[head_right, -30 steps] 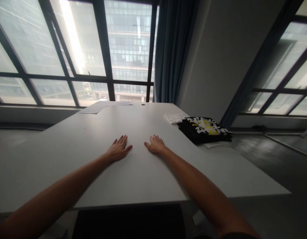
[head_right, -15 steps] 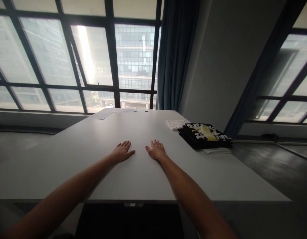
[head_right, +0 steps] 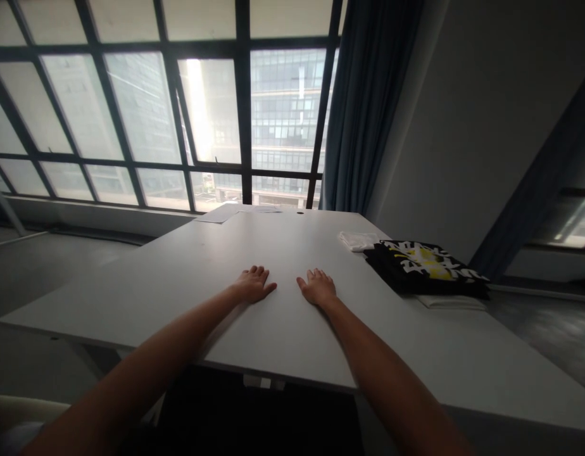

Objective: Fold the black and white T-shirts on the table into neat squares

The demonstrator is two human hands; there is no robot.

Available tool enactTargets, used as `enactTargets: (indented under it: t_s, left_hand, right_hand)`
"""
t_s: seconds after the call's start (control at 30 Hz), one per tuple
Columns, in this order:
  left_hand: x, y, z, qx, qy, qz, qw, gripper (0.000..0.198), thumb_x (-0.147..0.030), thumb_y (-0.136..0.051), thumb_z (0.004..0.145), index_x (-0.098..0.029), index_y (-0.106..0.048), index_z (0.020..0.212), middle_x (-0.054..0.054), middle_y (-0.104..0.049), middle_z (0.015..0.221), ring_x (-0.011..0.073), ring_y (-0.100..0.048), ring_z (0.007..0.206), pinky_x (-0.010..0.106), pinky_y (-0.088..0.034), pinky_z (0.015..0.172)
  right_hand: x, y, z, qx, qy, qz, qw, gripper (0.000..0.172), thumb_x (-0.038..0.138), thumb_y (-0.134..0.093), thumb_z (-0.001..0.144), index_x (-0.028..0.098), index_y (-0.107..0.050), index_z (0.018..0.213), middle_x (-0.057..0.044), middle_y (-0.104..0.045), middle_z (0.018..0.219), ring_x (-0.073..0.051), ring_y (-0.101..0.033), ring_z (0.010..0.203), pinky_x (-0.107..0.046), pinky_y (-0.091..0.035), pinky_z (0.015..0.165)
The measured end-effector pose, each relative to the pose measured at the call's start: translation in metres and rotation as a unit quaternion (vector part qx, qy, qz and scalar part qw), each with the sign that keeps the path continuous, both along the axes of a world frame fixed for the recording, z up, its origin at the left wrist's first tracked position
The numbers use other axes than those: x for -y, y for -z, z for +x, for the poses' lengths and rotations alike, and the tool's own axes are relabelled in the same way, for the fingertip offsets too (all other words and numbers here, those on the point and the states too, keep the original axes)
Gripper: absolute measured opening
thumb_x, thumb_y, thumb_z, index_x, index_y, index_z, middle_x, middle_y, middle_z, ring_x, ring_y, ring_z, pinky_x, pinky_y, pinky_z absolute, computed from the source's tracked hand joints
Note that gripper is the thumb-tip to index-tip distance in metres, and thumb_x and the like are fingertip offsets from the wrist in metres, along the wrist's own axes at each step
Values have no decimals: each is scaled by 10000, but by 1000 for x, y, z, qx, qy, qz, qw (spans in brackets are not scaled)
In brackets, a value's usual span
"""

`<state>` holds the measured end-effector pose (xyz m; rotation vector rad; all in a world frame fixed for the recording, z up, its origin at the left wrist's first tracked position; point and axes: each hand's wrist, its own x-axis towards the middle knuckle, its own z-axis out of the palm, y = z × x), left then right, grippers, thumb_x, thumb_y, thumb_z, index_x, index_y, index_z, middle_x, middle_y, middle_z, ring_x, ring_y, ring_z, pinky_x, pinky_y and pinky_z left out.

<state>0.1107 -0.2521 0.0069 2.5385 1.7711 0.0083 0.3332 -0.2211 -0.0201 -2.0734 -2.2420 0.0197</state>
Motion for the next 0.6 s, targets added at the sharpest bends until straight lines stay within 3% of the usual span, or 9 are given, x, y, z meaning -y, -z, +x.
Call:
enactTargets:
  t_s: [0.17,0.43,0.5,0.6]
  left_hand:
    - [38,-12,-2,-20,0,3,1000,626,-526,-266,982,-102,-419,1417,216,-446,1459,345,-384,1349,506,-369,1035]
    - [134,-8,-29,2,40,35,999,545,-467,-327,966,-140,-479,1375,179,-530,1358,339,-459,1238,496,-394,1007]
    - [148,-6,-32,10,24,60,998,482,-436,-330,973,-152,-537,1303,166,-561,1300,327,-481,1193,482,-409,987]
    - [158,-7,-32,11,-1,85,996,426,-444,-387,956,-137,-609,1151,168,-597,1196,326,-517,1111,477,-447,923]
  right_hand:
    - [14,-11,-8,46,-12,40,998,587,479,-251,982,107,-605,1266,-210,-578,1314,-317,-523,1191,-422,-392,973]
    - [66,-28,-16,82,-66,-14,994,539,442,-294,954,129,-610,1259,-217,-589,1270,-356,-538,1138,-455,-422,903]
    - [82,-24,-6,73,-96,-21,992,546,479,-307,933,189,-593,1297,-192,-590,1284,-352,-537,1140,-461,-416,914]
    - [99,-4,29,63,-144,-7,988,517,530,-360,884,300,-622,1265,-167,-608,1268,-347,-551,1117,-480,-395,945]
